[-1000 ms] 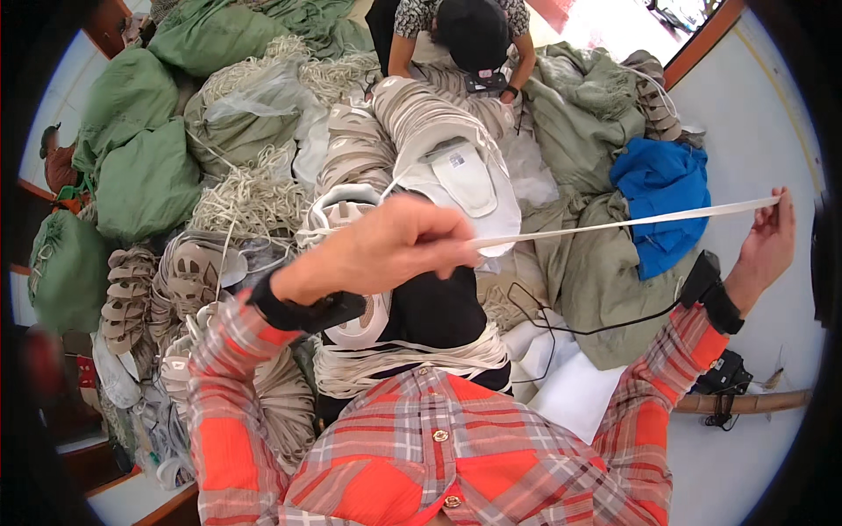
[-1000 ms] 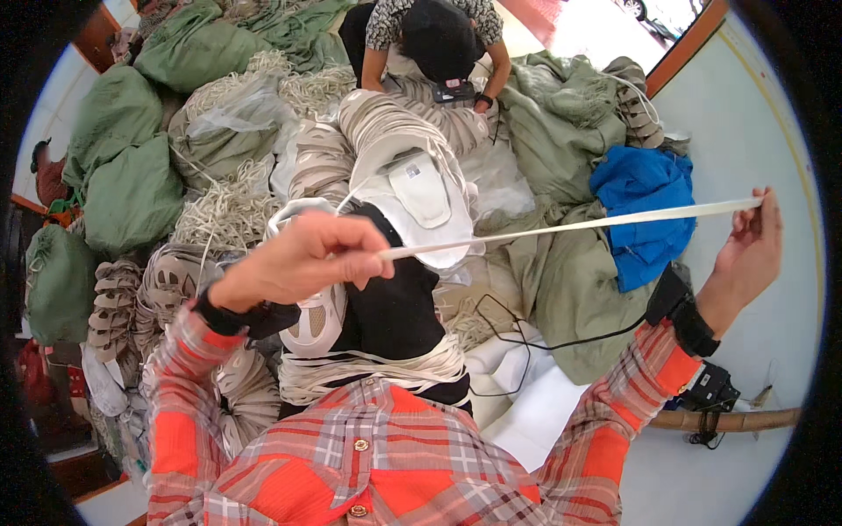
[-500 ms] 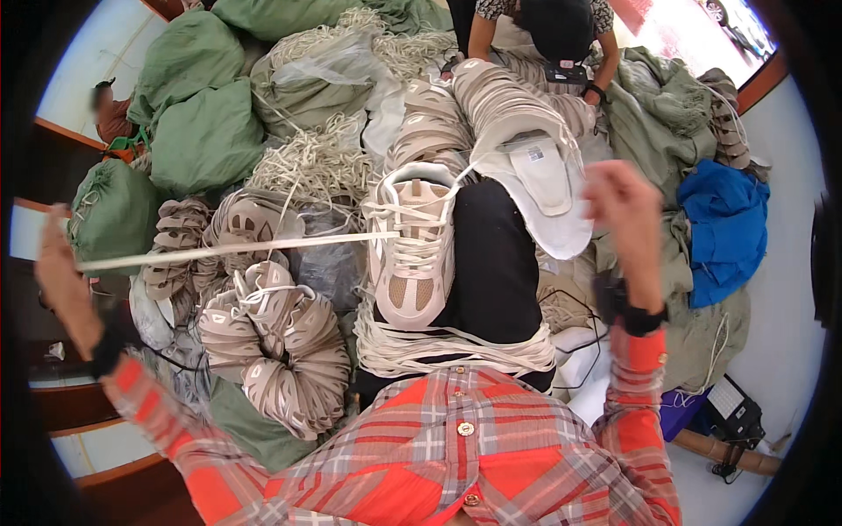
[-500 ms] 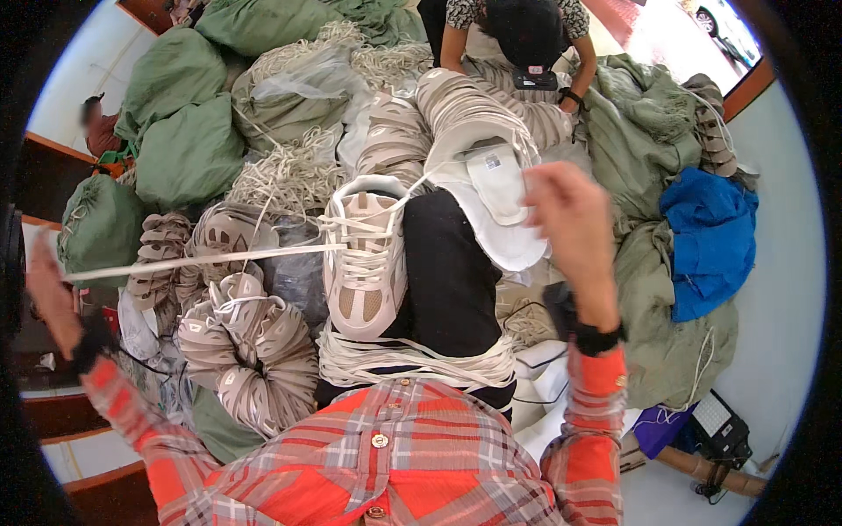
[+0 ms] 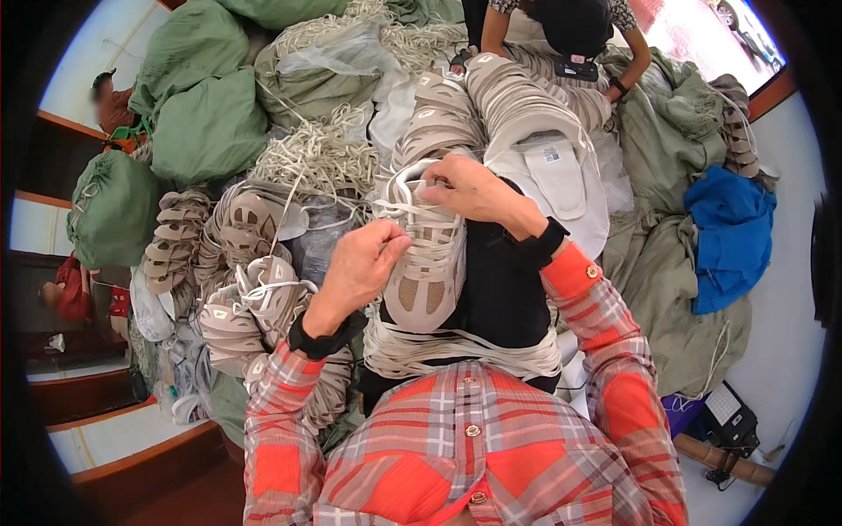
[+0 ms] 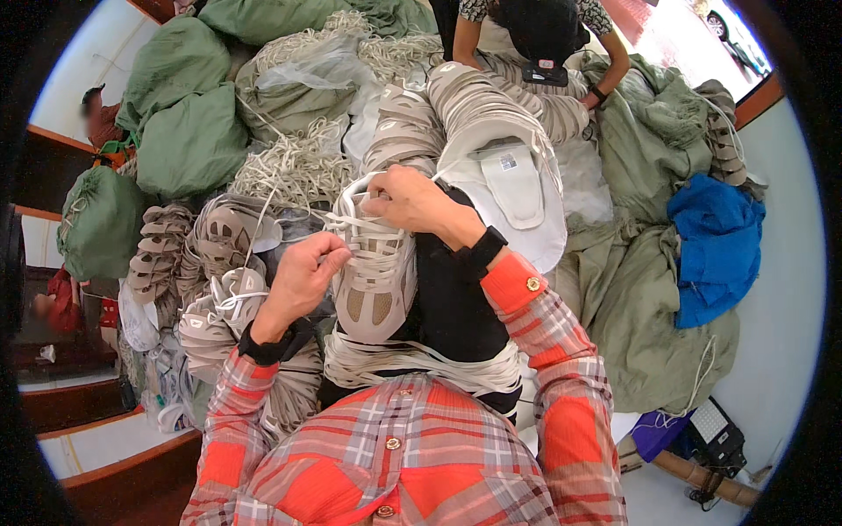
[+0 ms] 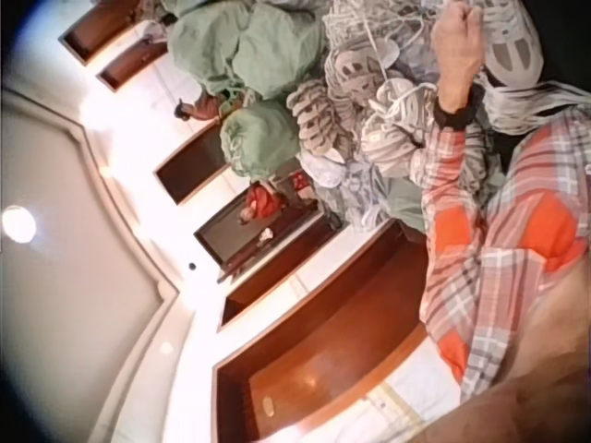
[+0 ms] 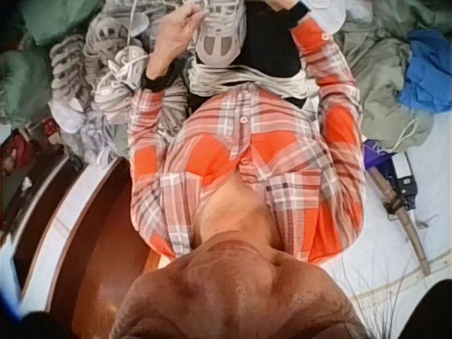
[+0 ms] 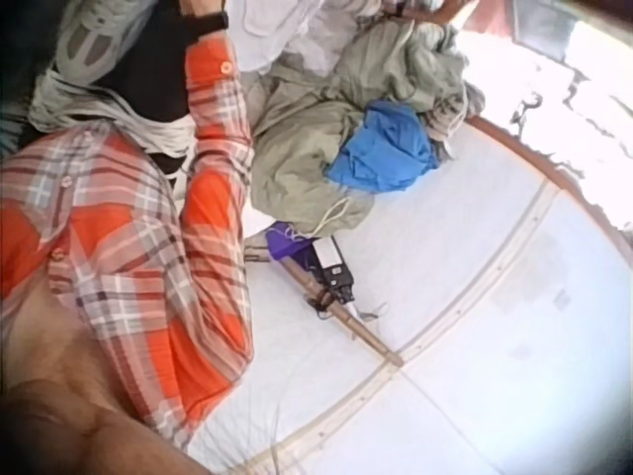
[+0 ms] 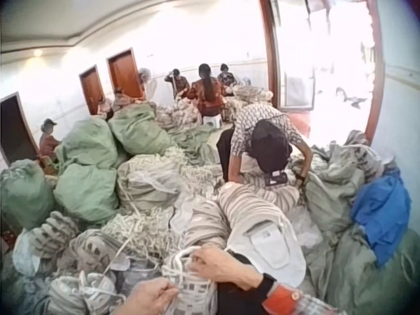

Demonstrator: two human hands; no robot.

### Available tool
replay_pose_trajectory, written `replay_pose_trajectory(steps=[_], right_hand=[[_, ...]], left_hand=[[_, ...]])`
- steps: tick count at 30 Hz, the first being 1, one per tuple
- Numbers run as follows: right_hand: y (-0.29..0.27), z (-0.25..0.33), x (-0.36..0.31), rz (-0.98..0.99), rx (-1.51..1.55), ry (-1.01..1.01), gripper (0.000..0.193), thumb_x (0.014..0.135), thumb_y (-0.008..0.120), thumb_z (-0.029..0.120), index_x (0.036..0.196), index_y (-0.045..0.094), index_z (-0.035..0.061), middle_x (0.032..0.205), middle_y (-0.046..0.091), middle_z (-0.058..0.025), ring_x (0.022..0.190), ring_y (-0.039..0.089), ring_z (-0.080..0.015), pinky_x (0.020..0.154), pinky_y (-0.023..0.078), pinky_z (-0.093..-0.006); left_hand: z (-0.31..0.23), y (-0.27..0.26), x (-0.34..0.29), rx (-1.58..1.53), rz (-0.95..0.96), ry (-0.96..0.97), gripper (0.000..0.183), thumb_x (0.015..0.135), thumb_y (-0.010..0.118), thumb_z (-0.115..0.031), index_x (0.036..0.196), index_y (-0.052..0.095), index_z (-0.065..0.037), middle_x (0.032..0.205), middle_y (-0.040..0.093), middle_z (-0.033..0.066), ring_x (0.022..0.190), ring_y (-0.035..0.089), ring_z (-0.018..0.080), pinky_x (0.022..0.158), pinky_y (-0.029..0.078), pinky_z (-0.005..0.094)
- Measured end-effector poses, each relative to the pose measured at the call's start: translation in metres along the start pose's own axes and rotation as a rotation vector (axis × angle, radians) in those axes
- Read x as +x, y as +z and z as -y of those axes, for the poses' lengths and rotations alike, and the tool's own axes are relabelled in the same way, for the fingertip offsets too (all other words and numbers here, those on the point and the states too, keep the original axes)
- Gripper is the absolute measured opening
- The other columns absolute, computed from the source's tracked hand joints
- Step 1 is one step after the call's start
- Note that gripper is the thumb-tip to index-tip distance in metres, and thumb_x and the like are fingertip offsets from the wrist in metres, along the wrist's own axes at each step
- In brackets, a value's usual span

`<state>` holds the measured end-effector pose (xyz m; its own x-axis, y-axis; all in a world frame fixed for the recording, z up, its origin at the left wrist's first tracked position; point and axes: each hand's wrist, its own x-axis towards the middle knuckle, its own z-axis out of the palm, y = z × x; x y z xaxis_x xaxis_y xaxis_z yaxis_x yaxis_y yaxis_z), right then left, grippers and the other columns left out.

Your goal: The recorder is lacing and organizing shoe uppers while sitting among large quantities of shoe components.

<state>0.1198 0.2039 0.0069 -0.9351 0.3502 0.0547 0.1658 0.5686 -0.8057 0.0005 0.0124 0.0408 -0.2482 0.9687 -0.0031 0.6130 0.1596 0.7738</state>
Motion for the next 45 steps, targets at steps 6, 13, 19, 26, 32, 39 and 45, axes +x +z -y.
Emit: replay_pose_trajectory(steps=[6,13,19,26,32,39,45], right_hand=[[-0.004,0.005,-0.021,-0.297,-0.12,-0.153,0.027,0.083,0.063,0.019,0.1,0.062,-0.0025,0.083,0.061,-0.0185,0.073,0.059,-0.0287,0.067,0.046,-0.0367],[0.011,0.053,-0.066,0.071,0.5,0.139,0.019,0.088,0.062,0.016,0.097,0.063,-0.0007,0.074,0.063,-0.0061,0.066,0.056,-0.01,0.061,0.047,-0.0264],[0.015,0.053,-0.07,-0.053,0.363,0.066,0.014,0.086,0.062,0.011,0.091,0.063,-0.0022,0.07,0.062,-0.0062,0.061,0.057,-0.0106,0.056,0.047,-0.0261],[0.021,0.034,-0.068,-0.216,0.221,0.132,0.013,0.084,0.06,0.008,0.091,0.058,-0.0032,0.071,0.062,-0.0129,0.063,0.062,-0.0222,0.059,0.049,-0.0328],[0.044,0.023,-0.065,-0.327,0.076,-0.007,0.011,0.084,0.058,0.007,0.089,0.058,-0.0017,0.08,0.062,-0.019,0.075,0.061,-0.0358,0.065,0.048,-0.0376],[0.045,0.022,-0.065,-0.327,0.125,0.029,0.009,0.083,0.058,0.007,0.087,0.059,-0.0015,0.08,0.062,-0.0184,0.075,0.061,-0.0356,0.065,0.048,-0.0384],[0.044,0.024,-0.065,-0.358,0.197,0.072,0.01,0.083,0.06,0.007,0.087,0.06,-0.0023,0.074,0.062,-0.0149,0.064,0.06,-0.0254,0.06,0.047,-0.0334]], left_hand=[[-0.008,0.009,0.0,-0.211,0.016,-0.161,0.015,0.092,0.055,-0.014,0.098,0.061,-0.001,0.071,0.061,0.0039,0.058,0.051,0.0096,0.053,0.04,0.0249],[-0.018,0.007,-0.007,-0.593,-0.045,-0.224,0.017,0.094,0.055,-0.016,0.099,0.063,-0.002,0.075,0.061,-0.003,0.06,0.043,0.0008,0.053,0.034,0.0165],[-0.02,0.007,-0.004,-0.335,-0.003,-0.091,0.017,0.089,0.062,-0.015,0.097,0.066,-0.002,0.078,0.066,0.0014,0.066,0.056,0.0072,0.057,0.043,0.0223],[-0.01,0.01,0.003,0.172,-0.137,-0.041,0.01,0.08,0.067,-0.017,0.086,0.068,-0.009,0.079,0.066,0.0086,0.065,0.063,0.0229,0.054,0.046,0.0319],[0.001,0.03,0.006,0.523,-0.285,0.276,0.01,0.08,0.065,-0.018,0.081,0.059,-0.01,0.071,0.059,0.0056,0.059,0.06,0.0245,0.05,0.044,0.0353],[0.004,0.031,0.007,0.579,-0.328,0.254,0.009,0.08,0.063,-0.012,0.081,0.055,-0.009,0.071,0.057,0.006,0.061,0.06,0.0233,0.052,0.045,0.034],[0.003,0.023,0.011,0.661,-0.198,0.393,0.011,0.077,0.061,-0.01,0.077,0.05,-0.007,0.067,0.053,0.0074,0.06,0.058,0.0234,0.052,0.045,0.0338]])
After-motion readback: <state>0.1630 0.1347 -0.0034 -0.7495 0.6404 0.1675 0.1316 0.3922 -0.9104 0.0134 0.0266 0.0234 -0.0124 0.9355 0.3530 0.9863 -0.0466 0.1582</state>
